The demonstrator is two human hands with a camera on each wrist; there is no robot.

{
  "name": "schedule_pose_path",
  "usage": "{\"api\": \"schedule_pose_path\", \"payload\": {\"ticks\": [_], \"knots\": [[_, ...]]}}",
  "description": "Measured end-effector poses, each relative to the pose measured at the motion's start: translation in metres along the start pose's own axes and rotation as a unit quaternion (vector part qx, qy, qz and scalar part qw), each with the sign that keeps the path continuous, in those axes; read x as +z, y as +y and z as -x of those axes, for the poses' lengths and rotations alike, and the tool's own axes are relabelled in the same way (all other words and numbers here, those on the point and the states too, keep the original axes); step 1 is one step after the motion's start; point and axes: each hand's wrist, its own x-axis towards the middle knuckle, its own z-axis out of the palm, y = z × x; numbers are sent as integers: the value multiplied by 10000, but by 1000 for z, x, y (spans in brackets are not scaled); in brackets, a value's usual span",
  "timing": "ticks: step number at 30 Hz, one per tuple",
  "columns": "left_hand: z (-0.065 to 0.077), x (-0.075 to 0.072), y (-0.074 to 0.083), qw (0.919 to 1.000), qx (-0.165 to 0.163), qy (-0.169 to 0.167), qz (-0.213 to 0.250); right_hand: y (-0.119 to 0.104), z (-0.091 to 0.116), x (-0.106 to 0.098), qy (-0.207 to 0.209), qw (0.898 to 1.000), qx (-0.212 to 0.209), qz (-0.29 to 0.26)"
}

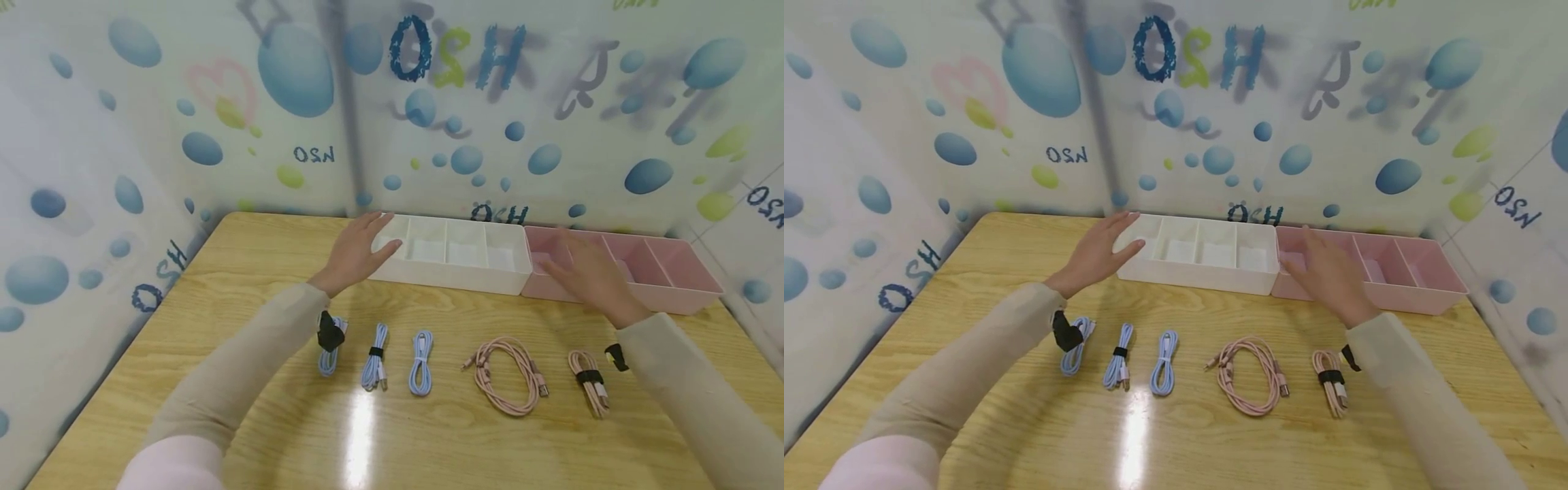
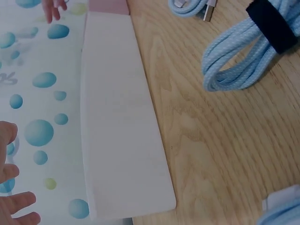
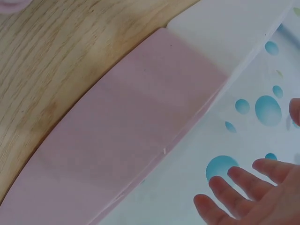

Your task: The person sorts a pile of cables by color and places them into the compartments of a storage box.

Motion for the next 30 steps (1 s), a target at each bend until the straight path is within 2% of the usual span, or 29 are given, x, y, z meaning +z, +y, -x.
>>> {"api": "schedule_pose_path", "payload": {"ticks": [7,15,20,25,30], "knots": [[-3,-8,-7,9991,-43,172,381,8,7,-19,-536,9954,738,-301],[-5,-13,-16,9960,-564,-87,682,23,14,-33,-475,9957,745,-277],[-7,-15,-21,9943,-595,-13,882,34,17,-37,-525,9956,523,-581],[-9,-16,-25,9920,-657,14,1074,46,22,-40,-701,9902,741,-957],[-11,-15,-30,9864,-925,25,1360,56,25,-45,-487,9916,811,-884]]}}
